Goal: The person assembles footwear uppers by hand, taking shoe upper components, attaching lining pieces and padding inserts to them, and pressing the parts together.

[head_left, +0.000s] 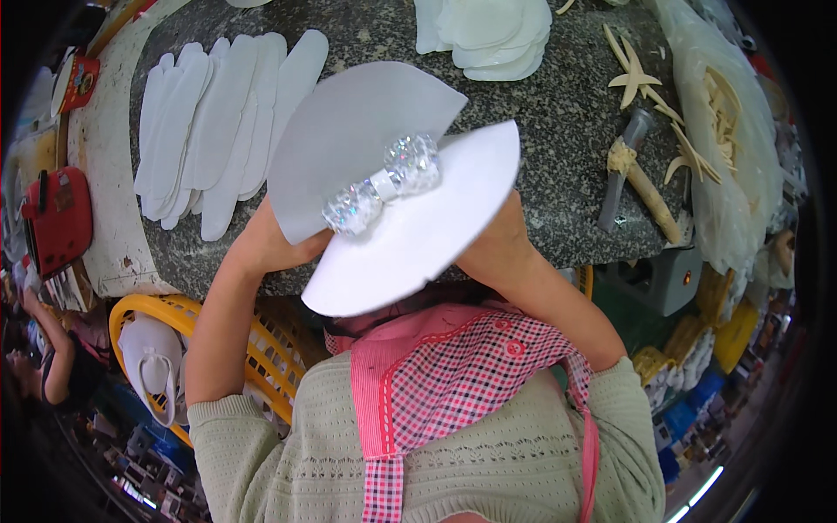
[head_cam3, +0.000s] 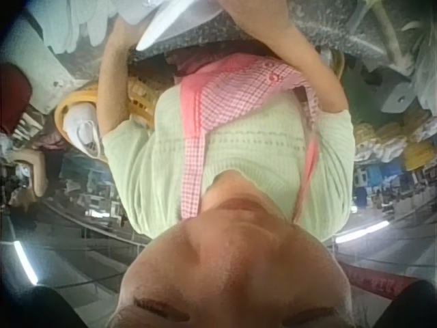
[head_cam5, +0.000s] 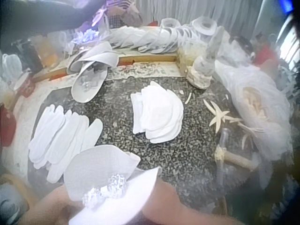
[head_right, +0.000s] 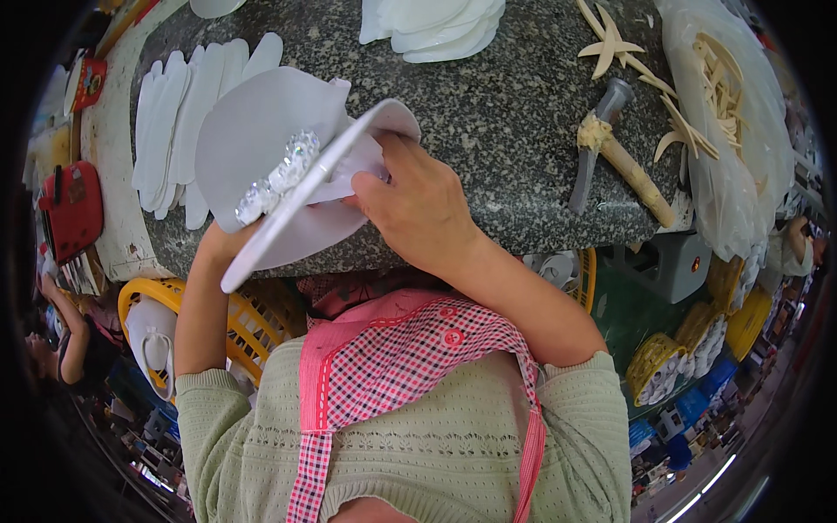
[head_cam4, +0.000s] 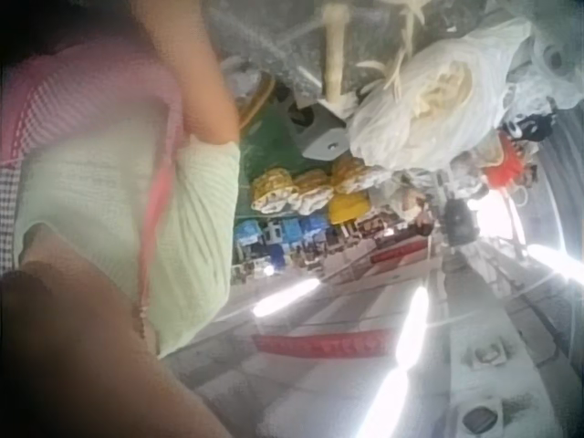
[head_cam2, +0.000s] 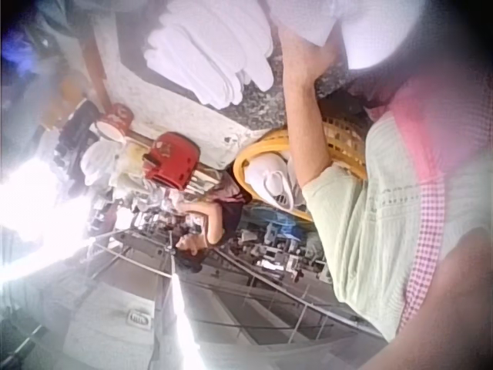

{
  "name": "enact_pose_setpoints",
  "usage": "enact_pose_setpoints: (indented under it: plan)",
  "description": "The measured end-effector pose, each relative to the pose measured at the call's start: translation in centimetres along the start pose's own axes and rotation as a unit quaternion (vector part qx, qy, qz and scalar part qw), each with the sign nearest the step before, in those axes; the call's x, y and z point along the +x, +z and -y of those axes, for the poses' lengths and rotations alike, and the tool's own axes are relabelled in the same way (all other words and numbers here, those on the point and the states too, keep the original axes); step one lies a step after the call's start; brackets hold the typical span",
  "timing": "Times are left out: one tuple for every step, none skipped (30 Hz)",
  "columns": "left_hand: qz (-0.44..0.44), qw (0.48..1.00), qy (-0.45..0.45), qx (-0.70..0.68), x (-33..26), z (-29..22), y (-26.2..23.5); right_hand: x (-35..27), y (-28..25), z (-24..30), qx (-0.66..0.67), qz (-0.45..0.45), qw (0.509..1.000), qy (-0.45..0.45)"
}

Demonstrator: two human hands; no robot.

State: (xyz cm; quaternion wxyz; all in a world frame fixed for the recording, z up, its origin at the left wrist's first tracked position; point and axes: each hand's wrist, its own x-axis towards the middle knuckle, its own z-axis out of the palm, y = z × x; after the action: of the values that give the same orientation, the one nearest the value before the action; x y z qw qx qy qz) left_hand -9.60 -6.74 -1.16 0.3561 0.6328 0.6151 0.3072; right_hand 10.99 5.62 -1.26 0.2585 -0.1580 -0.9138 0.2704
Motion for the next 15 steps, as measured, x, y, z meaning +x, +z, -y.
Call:
enact_pose_setpoints:
  plan:
    - [0.002, 1.000, 0.002, 0.001, 0.1, 0.0, 0.0, 0.0, 0.1, 0.1, 0.014, 0.010, 1.000, 0.013]
    - [0.010, 0.998, -0.029, -0.056, 0.3, 0.1, 0.2, 0.1, 0.0, -0.1, 0.008, 0.013, 1.000, 0.013]
    - [0.018, 0.992, -0.060, -0.113, 0.5, 0.1, 0.3, 0.1, 0.0, -0.2, 0.001, 0.016, 1.000, 0.013]
    - [0.021, 0.992, -0.059, -0.113, 0.8, 0.3, 0.5, 0.1, -0.1, -0.2, 0.000, 0.014, 1.000, 0.015]
    - [0.028, 0.990, -0.073, -0.120, 1.1, 0.3, 0.7, 0.2, -0.3, -0.2, 0.000, 0.018, 1.000, 0.014]
    - [0.036, 0.987, -0.088, -0.127, 1.3, 0.3, 0.7, 0.3, -0.4, -0.1, 0.000, 0.021, 1.000, 0.012]
    - [0.037, 0.988, -0.087, -0.125, 1.5, 0.2, 0.7, 0.3, -0.6, -0.2, -0.001, 0.019, 1.000, 0.013]
    - [0.050, 0.980, -0.129, -0.146, 1.8, 0.1, 0.6, 0.3, -0.8, -0.3, 0.019, 0.021, 0.999, 0.014]
    - [0.062, 0.969, -0.171, -0.167, 2.0, -0.1, 0.5, 0.3, -1.1, -0.6, 0.039, 0.024, 0.999, 0.015]
    - [0.055, 0.996, -0.059, -0.029, 2.0, -0.5, 0.2, 0.1, -1.2, -1.4, 0.117, 0.039, 0.992, 0.040]
    - [0.055, 0.996, -0.059, -0.028, 2.3, -0.7, 0.0, 0.2, -1.6, -1.9, 0.116, 0.038, 0.992, 0.040]
    - [0.073, 0.997, -0.020, 0.028, 2.7, -1.0, -0.3, 0.6, -2.2, -2.2, 0.204, 0.008, 0.977, 0.054]
    - [0.090, 0.992, 0.018, 0.084, 2.9, -1.1, -0.4, 1.0, -2.6, -2.3, 0.291, -0.022, 0.954, 0.067]
    - [0.103, 0.991, -0.077, -0.036, 3.0, -1.0, -0.2, 1.7, -2.7, -2.2, 0.163, -0.088, 0.983, -0.005]
    - [0.103, 0.991, -0.075, -0.035, 3.2, -1.1, -0.4, 1.9, -3.0, -1.7, 0.105, -0.062, 0.993, 0.005]
